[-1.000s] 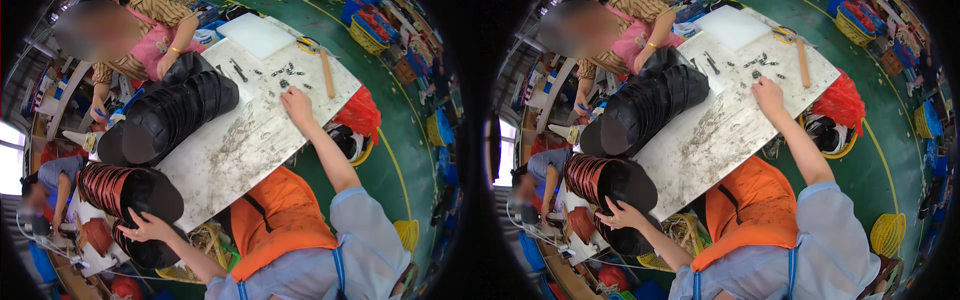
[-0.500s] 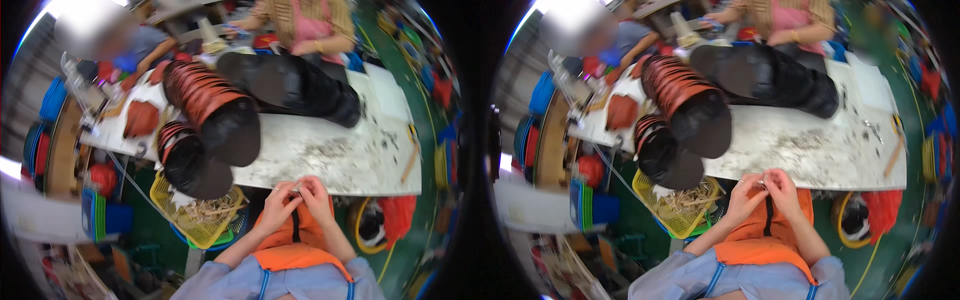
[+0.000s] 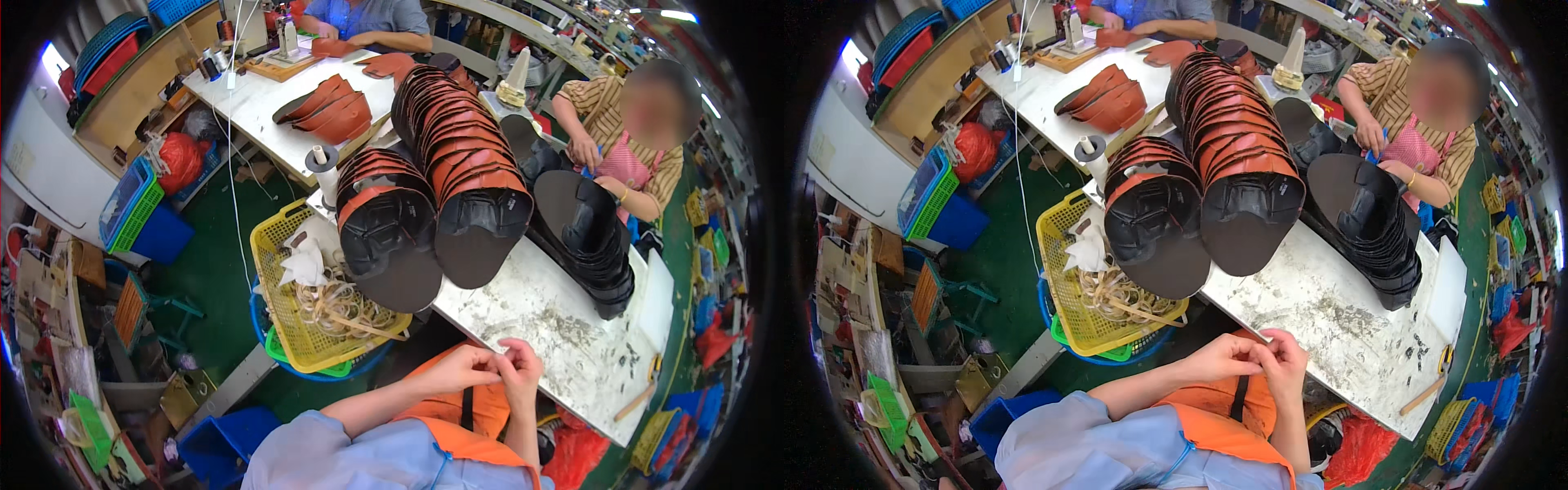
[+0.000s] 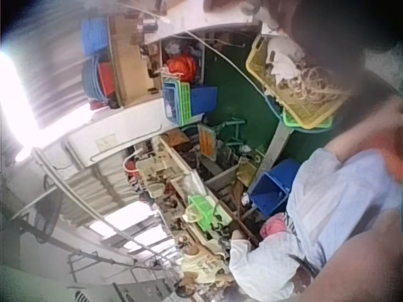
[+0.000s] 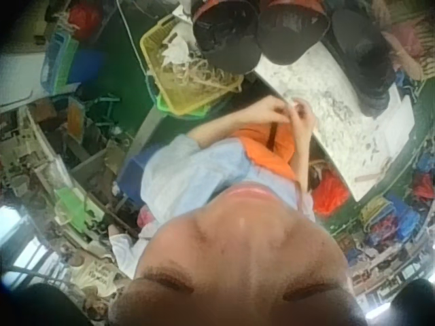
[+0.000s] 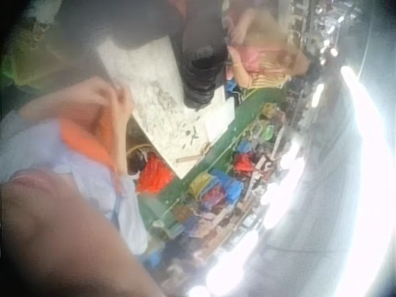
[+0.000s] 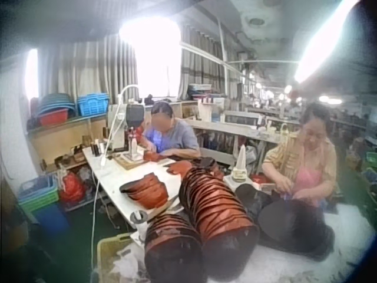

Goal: Operator manually inspects and fits leather upper components at a workstation.

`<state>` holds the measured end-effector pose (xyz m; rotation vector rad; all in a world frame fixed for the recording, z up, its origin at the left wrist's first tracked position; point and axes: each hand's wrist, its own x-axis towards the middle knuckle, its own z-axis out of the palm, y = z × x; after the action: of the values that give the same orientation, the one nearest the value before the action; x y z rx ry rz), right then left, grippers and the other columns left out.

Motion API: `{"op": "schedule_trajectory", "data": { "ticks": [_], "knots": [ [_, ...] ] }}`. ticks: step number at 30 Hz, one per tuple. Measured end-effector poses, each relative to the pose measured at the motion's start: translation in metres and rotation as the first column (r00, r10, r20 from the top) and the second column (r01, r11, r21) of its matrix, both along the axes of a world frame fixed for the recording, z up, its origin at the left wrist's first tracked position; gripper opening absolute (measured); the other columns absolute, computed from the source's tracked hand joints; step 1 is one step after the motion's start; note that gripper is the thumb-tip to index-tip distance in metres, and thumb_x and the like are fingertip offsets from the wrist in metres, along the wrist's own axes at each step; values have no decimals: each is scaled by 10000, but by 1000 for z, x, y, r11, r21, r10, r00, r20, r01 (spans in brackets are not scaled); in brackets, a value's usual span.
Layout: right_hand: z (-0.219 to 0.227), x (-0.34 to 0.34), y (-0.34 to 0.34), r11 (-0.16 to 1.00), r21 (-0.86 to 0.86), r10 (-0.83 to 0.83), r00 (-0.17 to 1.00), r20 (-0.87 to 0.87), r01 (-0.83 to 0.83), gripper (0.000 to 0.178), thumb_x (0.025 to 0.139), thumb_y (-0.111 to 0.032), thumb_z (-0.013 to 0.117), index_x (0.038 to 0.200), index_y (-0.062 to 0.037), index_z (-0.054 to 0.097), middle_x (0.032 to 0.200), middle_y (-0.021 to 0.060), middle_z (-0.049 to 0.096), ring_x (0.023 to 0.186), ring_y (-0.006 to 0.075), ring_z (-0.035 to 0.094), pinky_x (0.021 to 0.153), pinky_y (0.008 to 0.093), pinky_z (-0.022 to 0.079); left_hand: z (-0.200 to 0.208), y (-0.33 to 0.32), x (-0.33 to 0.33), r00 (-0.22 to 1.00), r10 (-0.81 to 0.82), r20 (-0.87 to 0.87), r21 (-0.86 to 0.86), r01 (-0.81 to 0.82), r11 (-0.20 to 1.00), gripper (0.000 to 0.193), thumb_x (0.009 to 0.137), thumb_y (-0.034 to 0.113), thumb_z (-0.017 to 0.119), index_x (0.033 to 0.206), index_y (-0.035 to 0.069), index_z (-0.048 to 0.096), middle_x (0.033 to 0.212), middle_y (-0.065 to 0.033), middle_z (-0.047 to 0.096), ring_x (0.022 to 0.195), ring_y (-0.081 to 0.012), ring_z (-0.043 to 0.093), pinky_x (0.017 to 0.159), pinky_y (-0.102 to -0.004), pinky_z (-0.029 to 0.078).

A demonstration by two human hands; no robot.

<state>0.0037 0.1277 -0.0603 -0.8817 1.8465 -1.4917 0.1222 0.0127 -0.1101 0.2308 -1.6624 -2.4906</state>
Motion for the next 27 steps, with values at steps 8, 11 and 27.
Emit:
{"op": "schedule_trajectory", "data": {
  "ticks": [8, 11, 27],
  "knots": [
    [-20, -4, 3, 992, 88, -121, 878, 464, 90, 78, 889, -61, 725, 920, -39, 656, 749, -32, 583, 640, 41, 496, 574, 205, 383, 11, -13, 4, 923, 348, -165, -745, -347, 569, 130, 823, 107, 746, 841, 44, 634, 812, -81, 638, 757, -277, 641, 682, -356, 512],
    [-25, -13, 15, 995, 88, -80, 865, 496, 42, 77, 885, -71, 737, 873, -31, 671, 725, -16, 613, 611, 47, 497, 557, 209, 382, 5, -8, 4, 924, 271, -269, -805, -370, 463, 164, 807, 130, 769, 859, 65, 627, 812, -59, 635, 750, -256, 641, 666, -354, 505],
    [-44, -40, 52, 998, 37, 19, 769, 639, -55, 76, 846, -34, 737, 800, -22, 678, 711, -37, 604, 625, 46, 484, 567, 221, 358, 31, 5, -23, 951, 55, -305, -918, -309, 249, 428, 734, 197, 809, 1119, 93, 652, 1013, -43, 648, 816, -223, 651, 715, -334, 526]
  ]
}}
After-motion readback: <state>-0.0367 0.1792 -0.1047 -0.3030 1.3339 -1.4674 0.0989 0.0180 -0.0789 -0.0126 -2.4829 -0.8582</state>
